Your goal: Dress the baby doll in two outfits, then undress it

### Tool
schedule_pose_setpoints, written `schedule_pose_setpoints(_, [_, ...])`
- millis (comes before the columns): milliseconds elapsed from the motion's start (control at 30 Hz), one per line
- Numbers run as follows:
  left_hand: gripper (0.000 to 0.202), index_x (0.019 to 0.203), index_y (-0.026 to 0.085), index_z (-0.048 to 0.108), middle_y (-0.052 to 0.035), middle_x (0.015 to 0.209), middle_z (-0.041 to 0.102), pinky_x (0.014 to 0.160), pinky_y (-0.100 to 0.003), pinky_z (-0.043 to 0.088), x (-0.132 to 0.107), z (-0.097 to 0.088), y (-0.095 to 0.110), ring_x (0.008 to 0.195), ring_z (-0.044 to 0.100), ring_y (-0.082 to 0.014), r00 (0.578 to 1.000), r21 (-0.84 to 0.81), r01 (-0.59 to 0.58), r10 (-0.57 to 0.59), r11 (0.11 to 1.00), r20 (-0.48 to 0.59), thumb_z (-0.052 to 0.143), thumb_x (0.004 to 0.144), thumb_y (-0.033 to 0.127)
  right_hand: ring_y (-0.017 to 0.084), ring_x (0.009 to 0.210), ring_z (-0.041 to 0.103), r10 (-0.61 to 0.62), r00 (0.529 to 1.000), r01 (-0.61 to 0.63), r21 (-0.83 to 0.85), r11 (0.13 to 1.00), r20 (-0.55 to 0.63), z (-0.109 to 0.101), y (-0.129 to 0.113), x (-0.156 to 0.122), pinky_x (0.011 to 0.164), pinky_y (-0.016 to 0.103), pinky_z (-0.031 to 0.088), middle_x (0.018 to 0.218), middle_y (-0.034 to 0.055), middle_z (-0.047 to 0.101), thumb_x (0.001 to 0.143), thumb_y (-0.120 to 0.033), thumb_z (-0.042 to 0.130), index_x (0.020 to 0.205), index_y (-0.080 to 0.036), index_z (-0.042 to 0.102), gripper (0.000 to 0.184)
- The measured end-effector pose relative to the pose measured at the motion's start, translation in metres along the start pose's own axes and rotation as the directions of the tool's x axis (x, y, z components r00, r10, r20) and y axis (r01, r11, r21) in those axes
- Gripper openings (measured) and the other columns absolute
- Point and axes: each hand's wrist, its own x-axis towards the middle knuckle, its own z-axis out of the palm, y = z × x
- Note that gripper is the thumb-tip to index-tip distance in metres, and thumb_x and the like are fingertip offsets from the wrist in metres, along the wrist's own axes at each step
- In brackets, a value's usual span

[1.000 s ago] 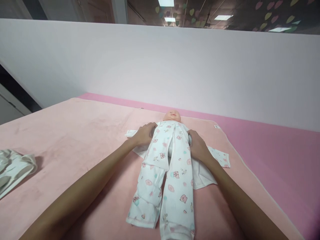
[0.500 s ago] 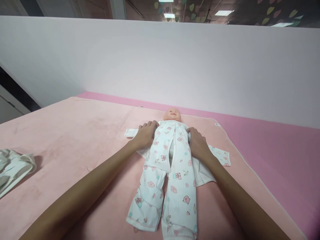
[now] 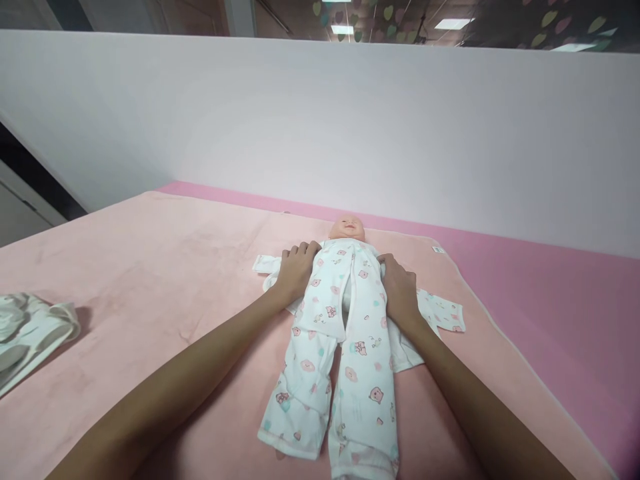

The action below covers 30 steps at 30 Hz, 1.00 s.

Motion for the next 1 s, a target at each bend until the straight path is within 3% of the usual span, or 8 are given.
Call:
schedule_pose_setpoints(267, [0.03,0.126,0.026,0.049,-0.0134,0.121,0.063,0.095,-0.047,0.036,0.001,0.005,0.001,0.105,0.058,-0.0342,0.999,-0.017,0.017,-0.018,1.0,-0.037,0.041,0.106,0.046,0.029,0.084,0.06,-0.004,1.0,0.0,-0.161,0.987,-0.027,0.01,0.0,-0.001,0.087,0.042,0.035,0.096,0.0102,0.068,0.098,-0.017,0.036,0.119,-0.022,0.049,0.025])
schedule_pose_setpoints(467, [0.031,0.128,0.026,0.048,-0.0141,0.124,0.062,0.095,-0.048,0.036,0.003,0.004,0.0,0.11,0.058,-0.0356,1.0,-0.004,0.021,-0.021,1.0,-0.002,0.041,0.105,0.045,0.032,0.099,0.065,-0.1,0.99,0.089,0.104,0.991,0.102,-0.007,0.018,0.009,0.09,0.044,0.042,0.113,0.0098,0.072,0.088,-0.022,0.051,0.117,-0.026,0.052,0.029])
schedule_pose_setpoints(567, [0.036,0.129,0.026,0.047,-0.0144,0.125,0.062,0.096,-0.048,0.037,0.004,0.002,-0.002,0.111,0.058,-0.0362,1.0,0.013,-0.007,0.007,1.0,0.013,0.047,0.101,0.048,0.031,0.102,0.067,-0.124,0.983,0.096,0.2,0.975,0.135,-0.013,0.028,0.013,0.09,0.043,0.047,0.119,0.0068,0.073,0.09,-0.028,0.055,0.117,-0.028,0.055,0.027])
schedule_pose_setpoints(667, [0.043,0.132,0.024,0.045,-0.0153,0.127,0.061,0.096,-0.049,0.04,0.007,-0.004,-0.01,0.111,0.058,-0.0369,0.994,-0.006,-0.09,0.09,0.996,0.063,0.052,0.097,0.048,0.03,0.103,0.069,-0.122,0.983,0.089,0.218,0.972,0.14,-0.014,0.033,0.013,0.091,0.043,0.049,0.121,0.0049,0.074,0.093,-0.031,0.054,0.117,-0.029,0.058,0.025])
schedule_pose_setpoints(767, [0.045,0.134,0.025,0.044,-0.0137,0.13,0.06,0.099,-0.049,0.042,0.012,-0.013,-0.024,0.113,0.058,-0.0356,0.966,-0.105,-0.173,0.189,0.979,0.175,0.055,0.093,0.039,0.029,0.106,0.069,-0.138,0.976,0.09,0.267,0.96,0.166,-0.015,0.036,0.013,0.091,0.042,0.051,0.124,0.0042,0.074,0.093,-0.031,0.055,0.12,-0.029,0.059,0.027])
schedule_pose_setpoints(867, [0.046,0.135,0.029,0.043,-0.0102,0.132,0.061,0.102,-0.049,0.043,0.016,-0.019,-0.033,0.117,0.058,-0.0339,0.942,-0.225,-0.168,0.224,0.96,0.249,0.055,0.09,0.034,0.029,0.102,0.07,-0.135,0.978,0.089,0.267,0.96,0.159,-0.015,0.035,0.012,0.091,0.043,0.051,0.12,0.0045,0.074,0.092,-0.032,0.056,0.119,-0.03,0.059,0.028])
schedule_pose_setpoints(1000, [0.043,0.135,0.029,0.044,-0.0101,0.128,0.062,0.103,-0.051,0.042,0.014,-0.014,-0.027,0.114,0.058,-0.0346,0.972,-0.238,-0.102,0.148,0.966,0.183,0.051,0.093,0.035,0.033,0.096,0.07,-0.09,0.99,0.07,0.179,0.981,0.105,-0.009,0.027,0.009,0.093,0.048,0.048,0.109,0.0063,0.076,0.087,-0.032,0.06,0.115,-0.028,0.057,0.028])
